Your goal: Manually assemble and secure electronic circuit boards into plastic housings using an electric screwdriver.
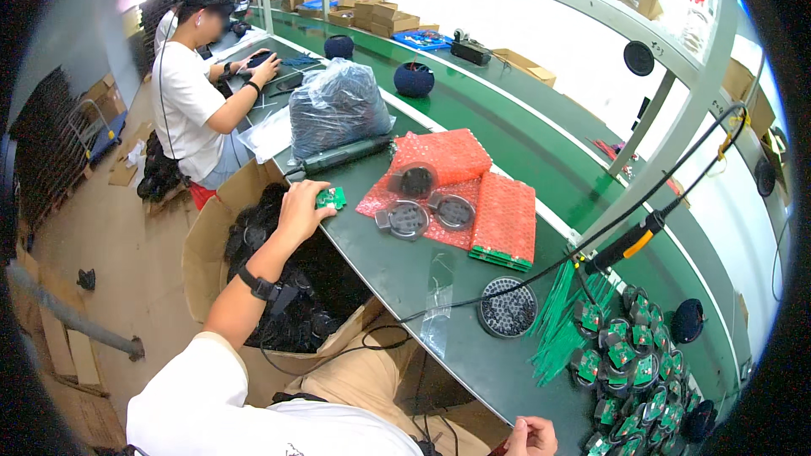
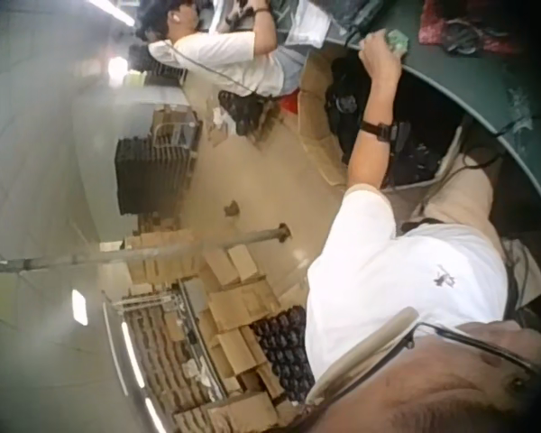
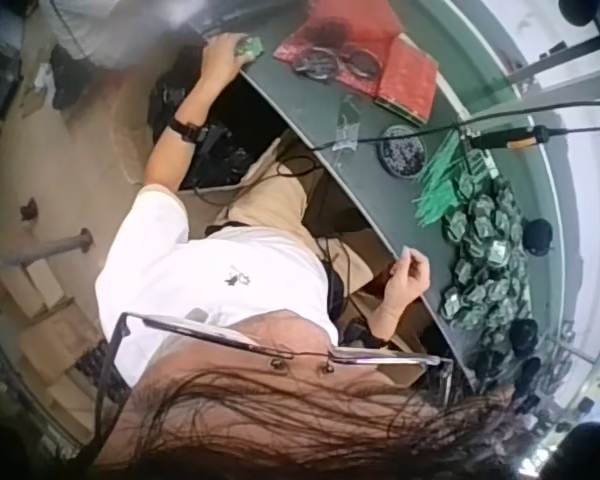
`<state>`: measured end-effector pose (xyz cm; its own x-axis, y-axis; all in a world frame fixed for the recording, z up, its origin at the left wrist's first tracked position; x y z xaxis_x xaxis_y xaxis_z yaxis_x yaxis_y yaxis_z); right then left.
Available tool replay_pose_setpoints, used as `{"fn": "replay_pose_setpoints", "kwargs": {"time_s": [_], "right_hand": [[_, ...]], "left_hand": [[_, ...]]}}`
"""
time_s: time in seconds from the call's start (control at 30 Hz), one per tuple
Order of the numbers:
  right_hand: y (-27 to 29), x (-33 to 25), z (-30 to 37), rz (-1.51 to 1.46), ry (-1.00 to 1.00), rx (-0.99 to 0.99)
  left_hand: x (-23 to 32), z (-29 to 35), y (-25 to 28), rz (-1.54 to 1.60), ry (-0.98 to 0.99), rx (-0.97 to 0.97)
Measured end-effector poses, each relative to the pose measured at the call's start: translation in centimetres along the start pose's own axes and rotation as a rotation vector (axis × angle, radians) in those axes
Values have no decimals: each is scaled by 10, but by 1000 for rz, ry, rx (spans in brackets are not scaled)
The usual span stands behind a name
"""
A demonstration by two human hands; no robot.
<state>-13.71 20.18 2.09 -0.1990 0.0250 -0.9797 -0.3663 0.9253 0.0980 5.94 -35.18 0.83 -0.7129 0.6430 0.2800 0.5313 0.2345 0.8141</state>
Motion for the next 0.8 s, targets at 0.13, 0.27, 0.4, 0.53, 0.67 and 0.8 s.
{"fn": "replay_pose_setpoints", "kwargs": {"time_s": [0.13,0.27,0.4,0.53,0.67,0.8], "right_hand": [[-20,5,-9,-67,-86,-75],[-82,20,-23,-267,-272,-292],[-130,19,-38,-300,-137,-376],[-94,30,-50,-378,-262,-258],[-60,43,-60,-283,-243,-200],[-56,54,-61,-311,-224,-231]], "left_hand": [[69,39,28,399,-161,-41],[203,120,36,736,-554,-417],[268,146,44,896,-770,-437],[213,77,24,459,-479,-91],[124,10,-18,-39,-38,-33],[90,-7,-50,144,50,-146]]}}
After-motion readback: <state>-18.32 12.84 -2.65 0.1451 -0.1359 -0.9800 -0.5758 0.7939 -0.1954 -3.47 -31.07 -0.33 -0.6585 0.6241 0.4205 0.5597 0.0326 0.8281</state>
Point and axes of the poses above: each hand's wrist, its own z-axis away from the middle knuckle, its own y-axis out of the back of the hand, x = y × z, the point moved 7 cm from there along -z, towards the middle knuckle, and after that the axes turned 9 degrees about -z, right-handed, at the moved point
